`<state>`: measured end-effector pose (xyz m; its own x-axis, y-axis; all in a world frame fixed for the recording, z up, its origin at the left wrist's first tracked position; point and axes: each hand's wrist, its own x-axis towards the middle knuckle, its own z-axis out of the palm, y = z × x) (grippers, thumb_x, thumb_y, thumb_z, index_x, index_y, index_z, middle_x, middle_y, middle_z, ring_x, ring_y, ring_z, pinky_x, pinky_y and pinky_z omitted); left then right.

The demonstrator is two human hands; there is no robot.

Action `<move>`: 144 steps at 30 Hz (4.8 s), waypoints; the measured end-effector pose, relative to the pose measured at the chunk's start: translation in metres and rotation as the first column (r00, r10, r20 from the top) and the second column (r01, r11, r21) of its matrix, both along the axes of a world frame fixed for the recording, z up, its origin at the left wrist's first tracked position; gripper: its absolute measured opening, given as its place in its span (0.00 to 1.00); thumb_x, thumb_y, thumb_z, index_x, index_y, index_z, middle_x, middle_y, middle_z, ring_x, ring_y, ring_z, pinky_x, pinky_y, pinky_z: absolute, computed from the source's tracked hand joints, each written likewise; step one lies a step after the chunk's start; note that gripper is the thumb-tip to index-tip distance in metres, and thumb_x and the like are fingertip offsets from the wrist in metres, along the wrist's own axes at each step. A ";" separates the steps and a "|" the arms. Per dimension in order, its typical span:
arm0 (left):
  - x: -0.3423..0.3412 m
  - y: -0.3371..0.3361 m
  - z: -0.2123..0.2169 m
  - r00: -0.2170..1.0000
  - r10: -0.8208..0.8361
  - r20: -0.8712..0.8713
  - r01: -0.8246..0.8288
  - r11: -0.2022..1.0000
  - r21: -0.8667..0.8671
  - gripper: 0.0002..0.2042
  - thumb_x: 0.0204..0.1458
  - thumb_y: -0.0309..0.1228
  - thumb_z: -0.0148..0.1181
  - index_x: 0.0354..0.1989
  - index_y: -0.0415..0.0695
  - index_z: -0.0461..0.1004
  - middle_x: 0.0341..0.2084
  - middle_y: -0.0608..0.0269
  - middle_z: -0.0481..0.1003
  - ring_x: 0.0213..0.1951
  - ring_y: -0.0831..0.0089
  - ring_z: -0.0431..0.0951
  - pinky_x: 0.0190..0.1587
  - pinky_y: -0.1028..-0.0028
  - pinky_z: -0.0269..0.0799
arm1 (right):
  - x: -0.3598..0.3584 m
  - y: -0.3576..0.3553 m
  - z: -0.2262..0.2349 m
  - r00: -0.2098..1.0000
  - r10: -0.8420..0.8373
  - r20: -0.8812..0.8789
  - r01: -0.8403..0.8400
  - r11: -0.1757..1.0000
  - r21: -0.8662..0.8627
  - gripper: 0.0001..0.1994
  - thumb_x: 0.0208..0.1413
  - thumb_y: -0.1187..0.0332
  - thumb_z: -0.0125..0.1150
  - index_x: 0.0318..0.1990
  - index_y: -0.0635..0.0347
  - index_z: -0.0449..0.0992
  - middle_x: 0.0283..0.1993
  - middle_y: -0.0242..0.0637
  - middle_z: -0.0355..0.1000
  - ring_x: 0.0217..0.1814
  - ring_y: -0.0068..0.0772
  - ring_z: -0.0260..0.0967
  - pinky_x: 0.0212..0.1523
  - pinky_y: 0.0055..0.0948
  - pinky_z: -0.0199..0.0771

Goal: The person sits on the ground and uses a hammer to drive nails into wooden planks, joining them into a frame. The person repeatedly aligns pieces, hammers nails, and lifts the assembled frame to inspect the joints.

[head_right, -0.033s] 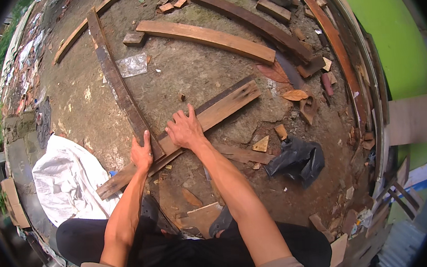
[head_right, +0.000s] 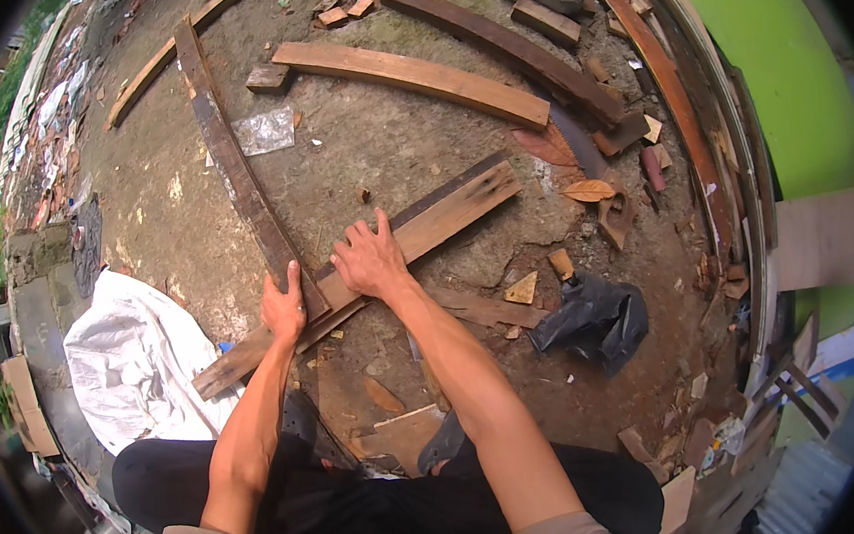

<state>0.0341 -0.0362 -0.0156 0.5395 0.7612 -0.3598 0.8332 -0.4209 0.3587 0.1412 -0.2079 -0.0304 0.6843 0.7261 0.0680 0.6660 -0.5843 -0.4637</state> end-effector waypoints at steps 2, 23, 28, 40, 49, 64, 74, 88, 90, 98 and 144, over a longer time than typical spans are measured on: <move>0.005 -0.001 -0.003 1.000 -0.008 0.023 0.007 0.999 0.036 0.51 0.51 0.72 0.48 0.65 0.32 0.65 0.53 0.35 0.74 0.58 0.43 0.73 0.63 0.55 0.63 | 0.005 0.000 -0.001 1.000 0.006 0.021 -0.006 1.000 -0.004 0.16 0.63 0.55 0.52 0.41 0.54 0.82 0.44 0.42 0.75 0.55 0.43 0.67 0.69 0.64 0.44; 0.009 -0.001 -0.001 1.000 -0.013 -0.003 0.013 1.000 0.024 0.52 0.51 0.73 0.48 0.66 0.31 0.63 0.56 0.36 0.73 0.60 0.44 0.72 0.63 0.55 0.62 | 0.005 0.002 -0.001 0.999 -0.007 0.034 0.007 1.000 0.011 0.14 0.64 0.56 0.52 0.40 0.54 0.80 0.44 0.42 0.73 0.56 0.43 0.66 0.65 0.64 0.48; 0.009 -0.001 0.001 1.000 -0.005 0.000 0.005 1.000 0.021 0.51 0.51 0.73 0.48 0.65 0.31 0.63 0.55 0.36 0.73 0.59 0.43 0.72 0.63 0.54 0.62 | 0.005 0.002 0.002 1.000 0.010 0.013 -0.010 0.999 -0.038 0.15 0.65 0.55 0.50 0.41 0.54 0.80 0.44 0.42 0.74 0.56 0.42 0.65 0.63 0.60 0.50; 0.010 -0.004 0.005 1.000 -0.002 0.000 0.002 1.000 0.021 0.51 0.51 0.72 0.48 0.65 0.32 0.65 0.53 0.36 0.75 0.58 0.44 0.73 0.61 0.54 0.64 | 0.008 0.002 0.005 0.998 0.058 -0.009 -0.059 0.991 -0.119 0.17 0.67 0.54 0.46 0.46 0.52 0.79 0.48 0.42 0.72 0.58 0.41 0.64 0.63 0.55 0.50; 0.008 -0.002 0.004 0.997 -0.064 0.031 0.064 0.998 -0.011 0.48 0.54 0.70 0.45 0.66 0.33 0.64 0.50 0.35 0.77 0.56 0.42 0.75 0.61 0.52 0.64 | 0.014 0.001 -0.001 0.928 -0.226 0.297 0.239 0.971 -0.007 0.16 0.64 0.62 0.51 0.53 0.59 0.75 0.54 0.43 0.69 0.68 0.47 0.58 0.68 0.62 0.45; -0.033 0.002 0.000 0.944 -0.211 0.256 0.173 0.971 0.163 0.27 0.66 0.52 0.44 0.40 0.38 0.80 0.37 0.52 0.81 0.50 0.59 0.73 0.64 0.55 0.49 | -0.091 0.033 0.031 0.847 -0.429 -0.312 0.467 0.883 0.053 0.14 0.59 0.59 0.60 0.37 0.63 0.80 0.33 0.51 0.77 0.37 0.59 0.75 0.41 0.47 0.74; -0.038 -0.003 0.001 0.952 -0.222 0.211 0.209 0.974 0.084 0.27 0.67 0.52 0.43 0.39 0.38 0.78 0.36 0.55 0.80 0.48 0.60 0.74 0.66 0.51 0.45 | -0.086 0.042 0.027 0.560 -0.555 -0.615 0.653 0.753 -0.085 0.16 0.56 0.57 0.64 0.41 0.62 0.83 0.37 0.46 0.81 0.43 0.46 0.78 0.47 0.41 0.72; -0.039 -0.003 -0.002 0.959 -0.164 0.233 0.150 0.986 0.075 0.27 0.65 0.55 0.45 0.42 0.42 0.79 0.36 0.54 0.79 0.50 0.62 0.74 0.68 0.54 0.43 | -0.081 0.044 0.019 0.502 -0.547 -0.670 0.640 0.756 -0.137 0.16 0.58 0.56 0.62 0.43 0.58 0.83 0.43 0.46 0.81 0.51 0.51 0.77 0.58 0.48 0.67; -0.039 -0.003 -0.002 0.958 -0.163 0.236 0.149 0.986 0.077 0.27 0.65 0.55 0.45 0.42 0.42 0.79 0.36 0.54 0.79 0.51 0.62 0.74 0.68 0.54 0.44 | -0.081 0.043 0.020 0.514 -0.543 -0.664 0.639 0.759 -0.126 0.16 0.58 0.56 0.62 0.43 0.59 0.83 0.42 0.47 0.81 0.51 0.51 0.77 0.56 0.47 0.68; -0.037 -0.005 0.005 0.964 -0.166 0.209 0.154 0.985 0.072 0.27 0.65 0.55 0.47 0.41 0.42 0.79 0.36 0.53 0.79 0.49 0.61 0.74 0.68 0.55 0.45 | -0.082 0.042 0.020 0.548 -0.536 -0.642 0.645 0.760 -0.083 0.16 0.57 0.59 0.63 0.42 0.63 0.82 0.42 0.51 0.80 0.49 0.54 0.77 0.52 0.44 0.73; -0.069 0.038 0.000 0.590 -0.765 0.257 0.714 0.643 0.276 0.39 0.45 0.55 0.71 0.57 0.37 0.68 0.44 0.50 0.76 0.48 0.54 0.74 0.51 0.60 0.66 | -0.078 0.007 0.038 0.982 -0.030 -0.184 0.041 0.998 0.053 0.25 0.57 0.68 0.64 0.63 0.44 0.71 0.43 0.42 0.71 0.47 0.51 0.72 0.47 0.46 0.73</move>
<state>-0.0346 0.0017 -0.0155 0.9975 0.0695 0.0151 0.0562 -0.9011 0.4300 0.0634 -0.2014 0.0073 0.7142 0.6997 -0.0204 0.5462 -0.5753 -0.6088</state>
